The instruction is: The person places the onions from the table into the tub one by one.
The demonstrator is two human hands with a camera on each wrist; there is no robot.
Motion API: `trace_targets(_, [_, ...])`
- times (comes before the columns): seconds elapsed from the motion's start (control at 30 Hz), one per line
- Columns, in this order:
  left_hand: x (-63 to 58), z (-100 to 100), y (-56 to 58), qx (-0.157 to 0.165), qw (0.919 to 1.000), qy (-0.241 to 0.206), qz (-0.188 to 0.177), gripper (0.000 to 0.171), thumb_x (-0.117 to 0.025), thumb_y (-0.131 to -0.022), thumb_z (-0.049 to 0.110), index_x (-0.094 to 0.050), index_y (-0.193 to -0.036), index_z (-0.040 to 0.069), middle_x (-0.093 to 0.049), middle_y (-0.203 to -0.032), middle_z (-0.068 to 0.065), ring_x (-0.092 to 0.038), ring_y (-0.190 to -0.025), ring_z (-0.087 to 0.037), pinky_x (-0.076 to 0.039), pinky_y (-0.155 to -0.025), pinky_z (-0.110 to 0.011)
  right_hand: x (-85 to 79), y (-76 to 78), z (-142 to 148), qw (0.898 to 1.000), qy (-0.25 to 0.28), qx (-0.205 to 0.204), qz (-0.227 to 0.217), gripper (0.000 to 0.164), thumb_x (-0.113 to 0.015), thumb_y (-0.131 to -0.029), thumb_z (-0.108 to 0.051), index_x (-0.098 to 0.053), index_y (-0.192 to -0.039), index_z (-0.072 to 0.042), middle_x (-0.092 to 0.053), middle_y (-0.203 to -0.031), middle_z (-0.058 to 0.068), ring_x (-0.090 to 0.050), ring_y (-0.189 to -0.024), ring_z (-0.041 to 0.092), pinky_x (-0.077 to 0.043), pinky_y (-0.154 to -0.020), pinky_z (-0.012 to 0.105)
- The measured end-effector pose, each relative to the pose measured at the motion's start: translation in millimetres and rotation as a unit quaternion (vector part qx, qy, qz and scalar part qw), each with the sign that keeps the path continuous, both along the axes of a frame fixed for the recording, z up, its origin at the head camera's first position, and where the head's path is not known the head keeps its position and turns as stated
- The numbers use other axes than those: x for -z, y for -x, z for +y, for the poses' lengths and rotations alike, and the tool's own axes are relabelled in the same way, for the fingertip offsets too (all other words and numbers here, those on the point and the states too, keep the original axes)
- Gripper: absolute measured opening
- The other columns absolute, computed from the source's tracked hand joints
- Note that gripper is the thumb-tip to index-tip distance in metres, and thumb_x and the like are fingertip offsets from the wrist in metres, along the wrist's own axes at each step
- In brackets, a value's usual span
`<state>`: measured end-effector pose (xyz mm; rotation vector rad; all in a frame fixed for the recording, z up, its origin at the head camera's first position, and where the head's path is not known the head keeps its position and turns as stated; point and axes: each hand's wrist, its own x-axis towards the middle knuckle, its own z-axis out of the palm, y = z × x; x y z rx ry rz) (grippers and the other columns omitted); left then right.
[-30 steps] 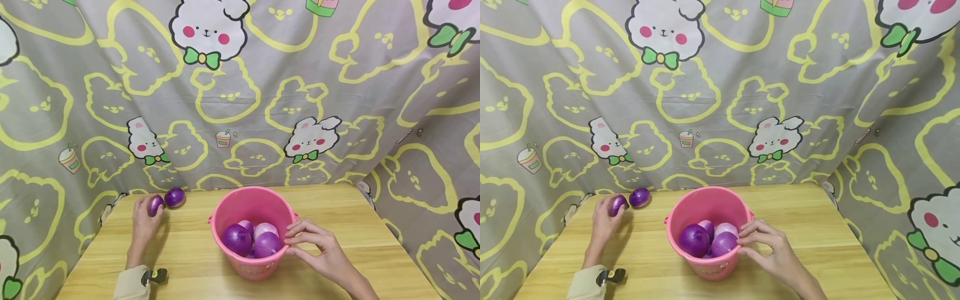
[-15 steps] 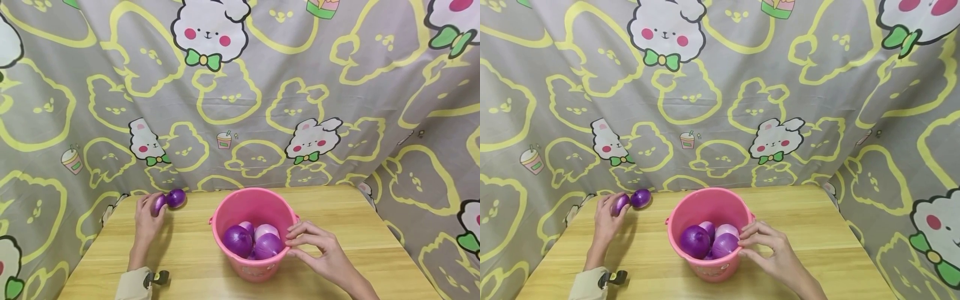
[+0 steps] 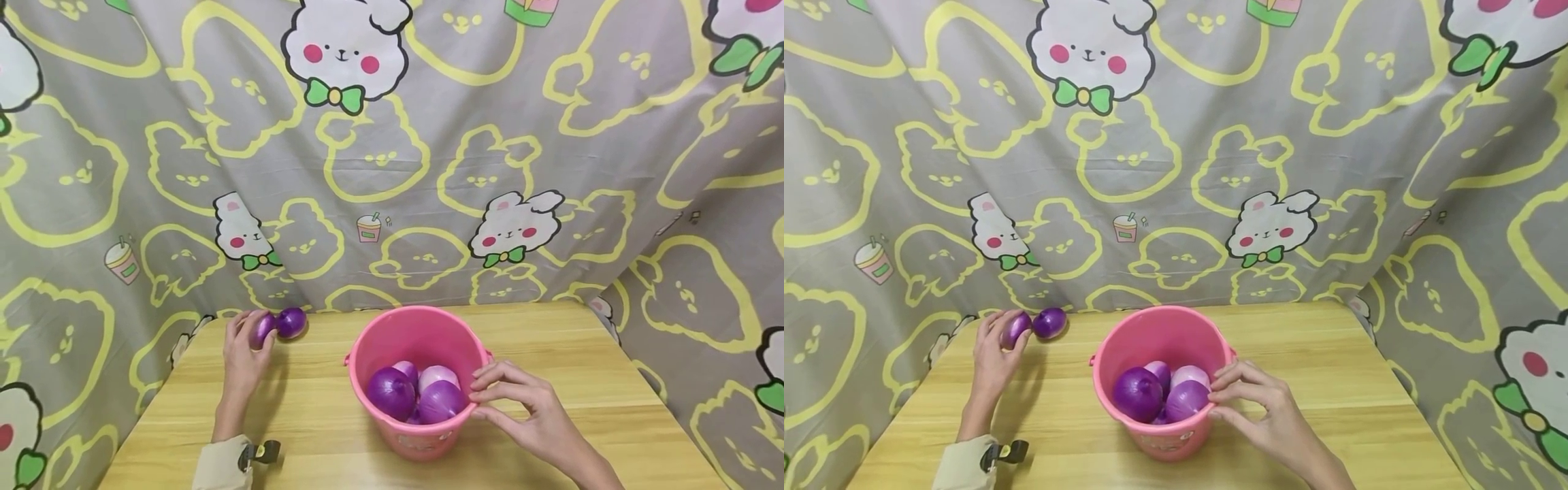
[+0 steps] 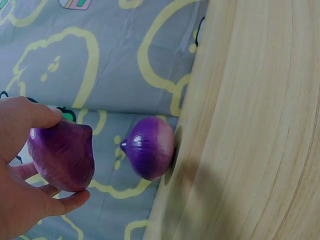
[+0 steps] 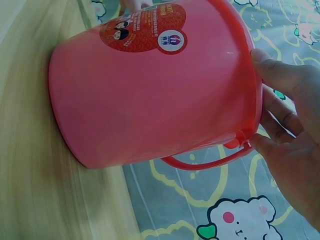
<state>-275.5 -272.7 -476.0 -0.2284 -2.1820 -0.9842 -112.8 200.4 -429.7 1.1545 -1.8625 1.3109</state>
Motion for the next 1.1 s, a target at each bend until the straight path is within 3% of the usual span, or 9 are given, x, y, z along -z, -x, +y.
trace_targets(0.47, [-13.2,3.6,-8.0,0.001,0.9999,-0.004,0.014,0.043,-0.080,-0.082,-0.006,-0.070,-0.123,0.002,-0.052,-0.134,-0.029,-0.052,-0.122,-0.043,-0.043,-0.101,-0.069,-2.1,-0.3,-0.1,1.000,0.000,0.002,0.003,0.037,-0.086,-0.075,0.007,-0.078,-0.108,-0.008,-0.070,-0.108,0.009,-0.063,-0.110,0.023,-0.047,-0.106,0.026])
trace_targets(0.97, [-21.0,12.4,-12.6,0.023,0.9996,-0.012,0.010,0.045,-0.081,-0.082,-0.005,-0.070,-0.125,0.004,-0.051,-0.135,-0.027,-0.054,-0.121,-0.042,-0.046,-0.100,-0.067,1.3,-0.9,1.1,1.000,-0.004,0.012,-0.002,0.040,-0.087,-0.073,0.008,-0.078,-0.108,-0.009,-0.069,-0.108,0.009,-0.063,-0.110,0.024,-0.047,-0.106,0.025])
trace_targets(1.1, [-24.1,14.5,-15.4,0.023,0.9996,-0.013,0.011,0.045,-0.081,-0.083,-0.004,-0.070,-0.126,0.005,-0.051,-0.136,-0.027,-0.054,-0.121,-0.040,-0.049,-0.099,-0.060,0.1,-0.4,0.7,1.000,-0.002,0.009,0.002,0.037,-0.086,-0.074,0.006,-0.078,-0.107,-0.009,-0.069,-0.107,0.010,-0.063,-0.111,0.023,-0.047,-0.107,0.026])
